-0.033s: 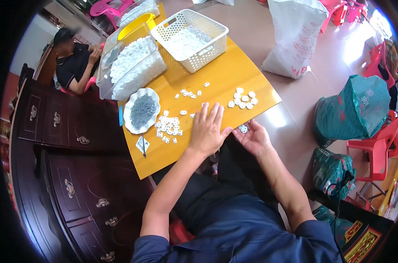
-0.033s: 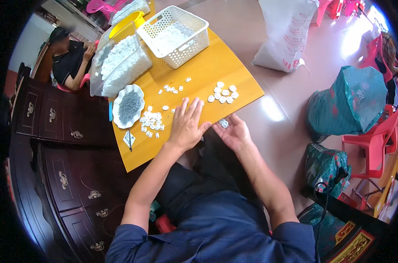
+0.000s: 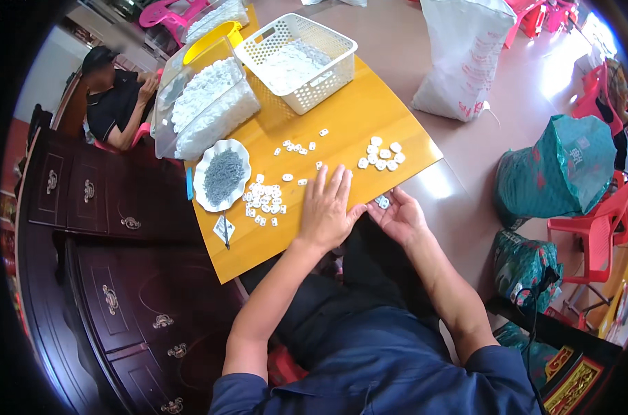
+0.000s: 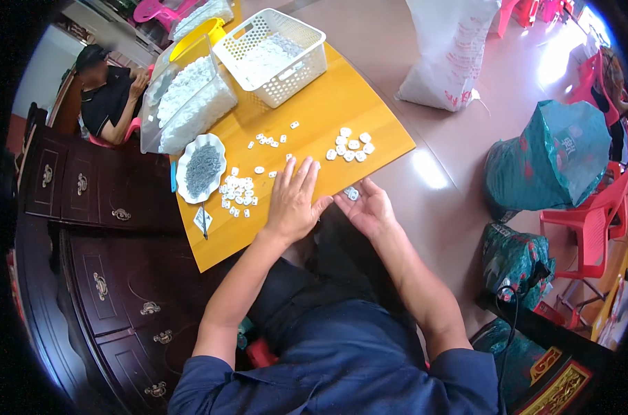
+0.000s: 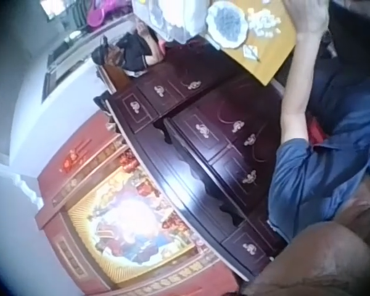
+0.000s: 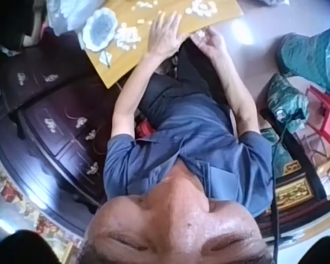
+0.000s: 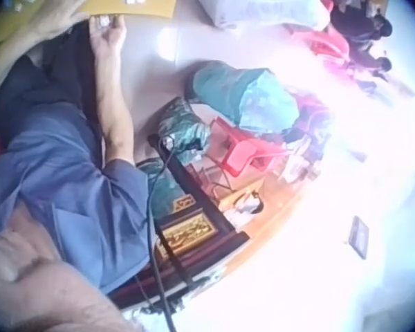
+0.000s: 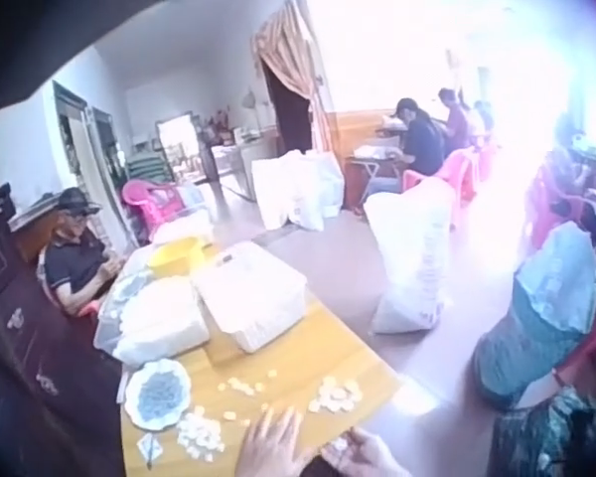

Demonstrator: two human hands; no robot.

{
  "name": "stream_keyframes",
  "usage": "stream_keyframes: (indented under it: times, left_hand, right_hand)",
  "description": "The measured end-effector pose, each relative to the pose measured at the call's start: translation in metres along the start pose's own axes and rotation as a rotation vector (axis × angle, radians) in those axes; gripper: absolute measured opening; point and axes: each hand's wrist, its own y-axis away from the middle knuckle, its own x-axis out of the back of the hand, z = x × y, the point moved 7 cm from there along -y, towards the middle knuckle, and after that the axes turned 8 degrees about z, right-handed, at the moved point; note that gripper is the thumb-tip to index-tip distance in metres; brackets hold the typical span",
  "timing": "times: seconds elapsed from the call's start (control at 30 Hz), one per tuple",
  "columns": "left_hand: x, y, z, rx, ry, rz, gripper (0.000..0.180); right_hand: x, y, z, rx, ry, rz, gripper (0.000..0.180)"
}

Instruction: Assembling small plastic hardware components by inserting pins into connectors.

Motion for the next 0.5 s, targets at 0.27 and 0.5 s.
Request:
stream_keyframes:
  times: [0.27,0.5]
  left_hand:
    - [0.015,-0.002,0.047,-0.089,0.334,0.083,0.057]
    - [-0.001,-0.031,0.004,-0.052,0.182,0.071,0.053]
  right_hand:
    - [-0.006,0.001,-0.002,0.005,-0.015,-0.081,0.041]
    - [-0.015,0.013,-0.003,-0.024,0.035,0.029,0.040]
